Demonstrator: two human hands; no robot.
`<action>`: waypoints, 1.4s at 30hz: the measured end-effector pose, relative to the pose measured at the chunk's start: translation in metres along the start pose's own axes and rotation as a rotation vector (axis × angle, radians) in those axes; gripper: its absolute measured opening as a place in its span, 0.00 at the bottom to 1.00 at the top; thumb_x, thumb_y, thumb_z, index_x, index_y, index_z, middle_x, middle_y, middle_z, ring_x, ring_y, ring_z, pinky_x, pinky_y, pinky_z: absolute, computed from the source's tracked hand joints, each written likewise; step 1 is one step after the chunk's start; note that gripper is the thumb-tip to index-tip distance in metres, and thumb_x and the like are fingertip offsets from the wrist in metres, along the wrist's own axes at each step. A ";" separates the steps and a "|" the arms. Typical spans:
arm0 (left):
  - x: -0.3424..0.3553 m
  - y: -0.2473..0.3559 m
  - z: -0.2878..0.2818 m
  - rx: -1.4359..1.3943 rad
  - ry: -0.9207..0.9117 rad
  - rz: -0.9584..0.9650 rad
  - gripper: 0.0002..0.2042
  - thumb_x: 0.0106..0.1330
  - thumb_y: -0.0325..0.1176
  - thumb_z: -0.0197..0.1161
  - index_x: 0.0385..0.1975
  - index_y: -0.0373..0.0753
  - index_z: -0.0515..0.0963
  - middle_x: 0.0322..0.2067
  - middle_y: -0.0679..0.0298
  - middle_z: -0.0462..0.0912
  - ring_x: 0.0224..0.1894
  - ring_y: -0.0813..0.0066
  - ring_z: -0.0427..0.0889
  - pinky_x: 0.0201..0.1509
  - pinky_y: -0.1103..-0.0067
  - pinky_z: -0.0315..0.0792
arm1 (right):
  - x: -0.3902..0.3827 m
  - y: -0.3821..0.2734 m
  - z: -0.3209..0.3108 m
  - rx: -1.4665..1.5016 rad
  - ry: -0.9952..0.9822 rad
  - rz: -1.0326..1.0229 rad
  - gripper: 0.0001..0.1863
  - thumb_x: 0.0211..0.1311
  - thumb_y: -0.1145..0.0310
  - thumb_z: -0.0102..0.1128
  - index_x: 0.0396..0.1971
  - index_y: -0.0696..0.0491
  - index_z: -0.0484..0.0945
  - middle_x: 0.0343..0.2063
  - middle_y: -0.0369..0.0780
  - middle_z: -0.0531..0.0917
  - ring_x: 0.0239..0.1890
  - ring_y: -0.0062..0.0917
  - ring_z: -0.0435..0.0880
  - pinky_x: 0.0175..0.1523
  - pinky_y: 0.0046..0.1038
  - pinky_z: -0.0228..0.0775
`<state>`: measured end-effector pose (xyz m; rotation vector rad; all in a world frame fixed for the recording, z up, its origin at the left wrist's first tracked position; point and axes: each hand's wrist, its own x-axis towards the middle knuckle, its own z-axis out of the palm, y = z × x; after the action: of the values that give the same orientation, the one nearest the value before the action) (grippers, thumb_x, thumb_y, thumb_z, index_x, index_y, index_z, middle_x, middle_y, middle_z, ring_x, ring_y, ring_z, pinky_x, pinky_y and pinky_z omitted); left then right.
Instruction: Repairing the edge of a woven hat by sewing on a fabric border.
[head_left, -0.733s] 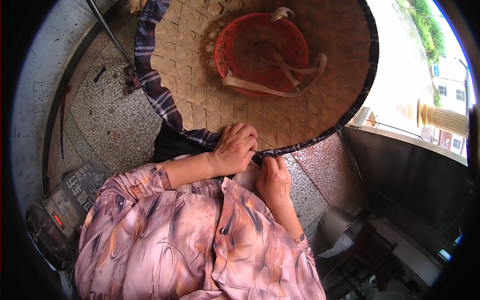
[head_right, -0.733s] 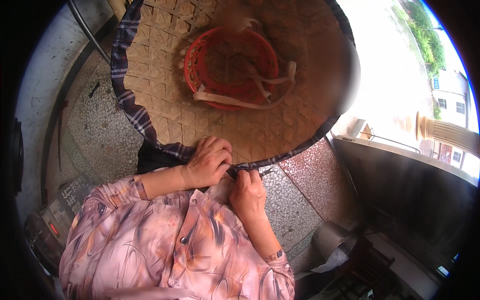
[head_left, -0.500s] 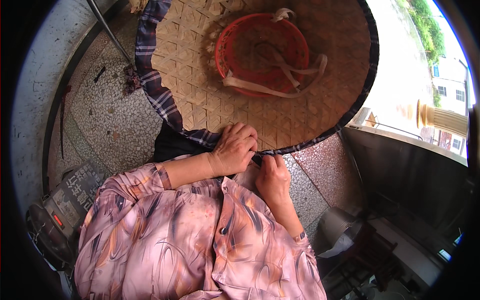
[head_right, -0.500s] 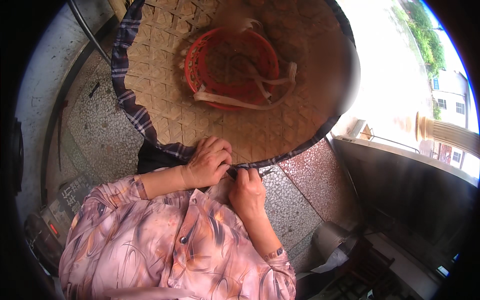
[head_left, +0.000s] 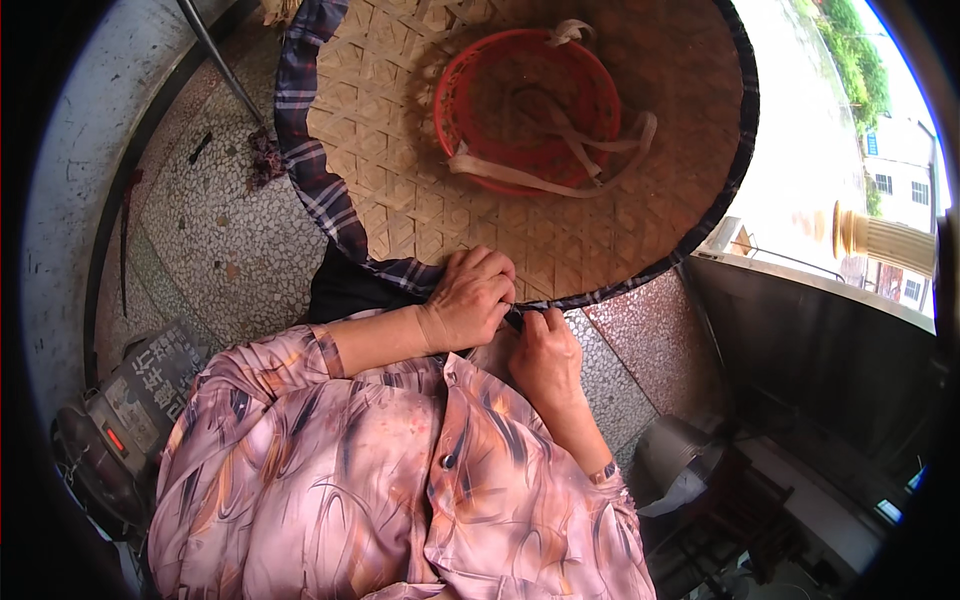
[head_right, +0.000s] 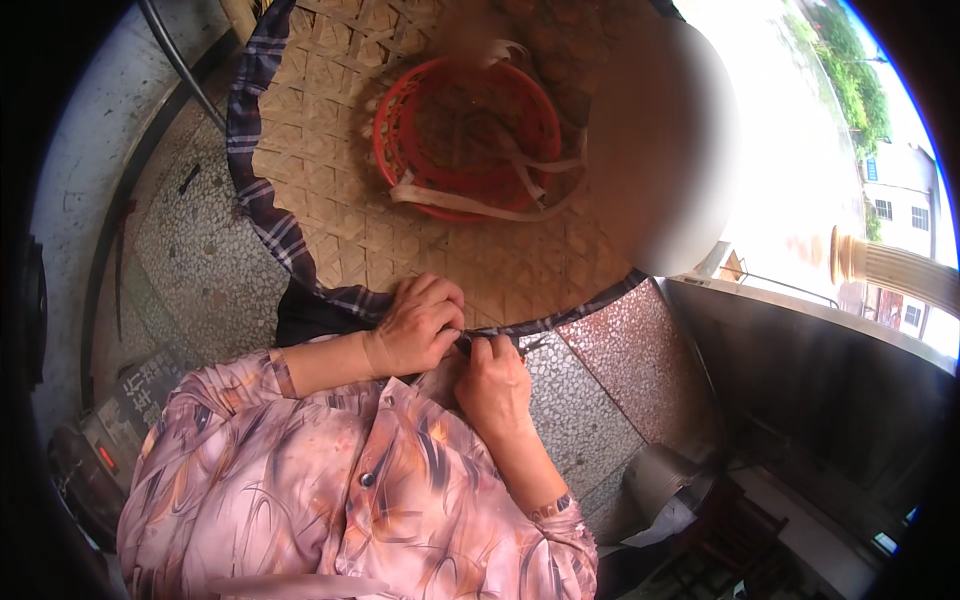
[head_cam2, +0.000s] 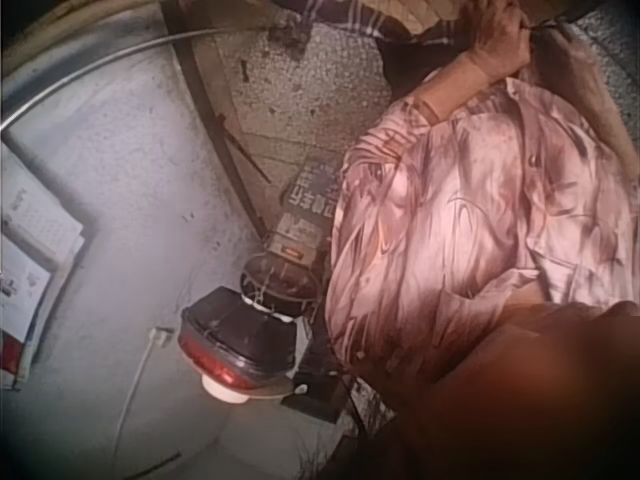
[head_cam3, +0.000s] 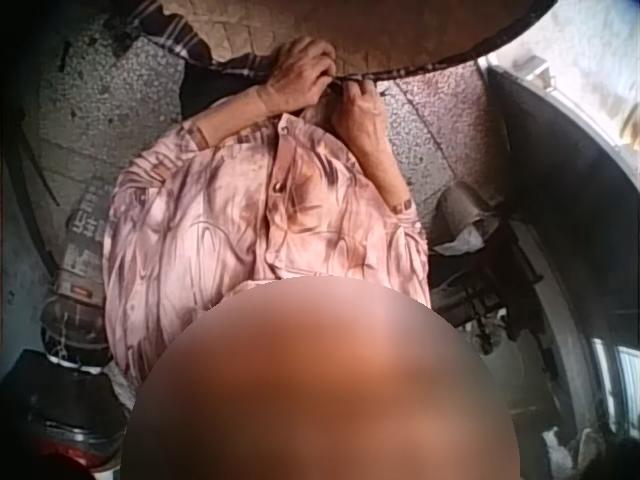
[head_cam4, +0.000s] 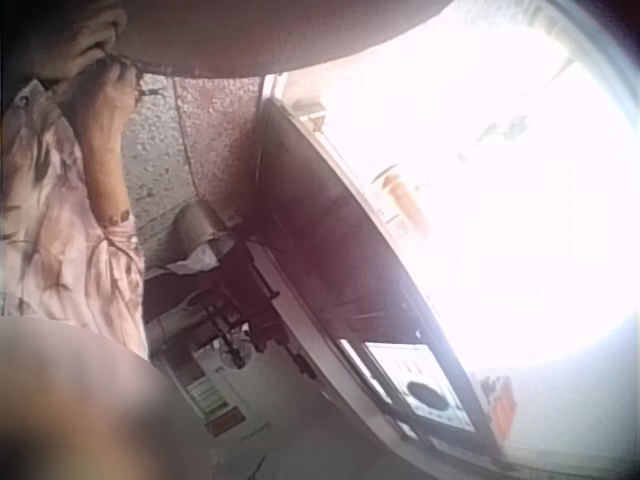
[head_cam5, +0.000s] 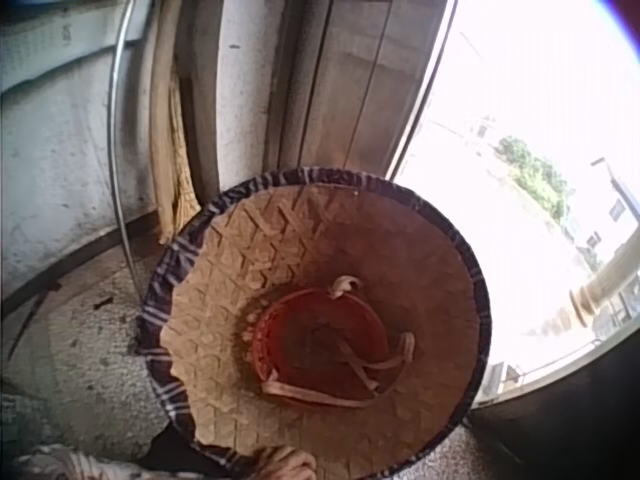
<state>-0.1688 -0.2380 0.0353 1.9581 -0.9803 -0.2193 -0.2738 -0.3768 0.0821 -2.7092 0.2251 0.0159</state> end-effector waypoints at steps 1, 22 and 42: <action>0.000 0.000 0.000 0.001 0.001 0.002 0.06 0.49 0.27 0.66 0.26 0.42 0.77 0.40 0.65 0.77 0.48 0.63 0.73 0.55 0.66 0.62 | 0.000 0.000 0.000 -0.016 -0.048 0.012 0.09 0.45 0.77 0.60 0.31 0.57 0.76 0.31 0.47 0.77 0.33 0.45 0.81 0.35 0.41 0.76; -0.008 0.009 -0.007 0.088 0.031 0.035 0.07 0.51 0.29 0.67 0.28 0.41 0.77 0.41 0.62 0.76 0.48 0.61 0.73 0.55 0.66 0.64 | -0.005 -0.003 0.006 -0.046 0.037 -0.007 0.05 0.50 0.74 0.60 0.28 0.53 0.76 0.30 0.43 0.78 0.33 0.38 0.82 0.35 0.38 0.76; -0.014 0.004 -0.007 0.135 0.105 0.075 0.09 0.52 0.29 0.65 0.33 0.39 0.78 0.39 0.60 0.76 0.47 0.60 0.73 0.53 0.66 0.64 | 0.034 -0.007 -0.021 -0.004 -0.123 0.050 0.06 0.59 0.68 0.60 0.30 0.54 0.80 0.30 0.46 0.82 0.32 0.46 0.83 0.37 0.43 0.76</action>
<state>-0.1765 -0.2247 0.0399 2.0289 -1.0199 -0.0081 -0.2394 -0.3842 0.1025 -2.6945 0.2561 0.1971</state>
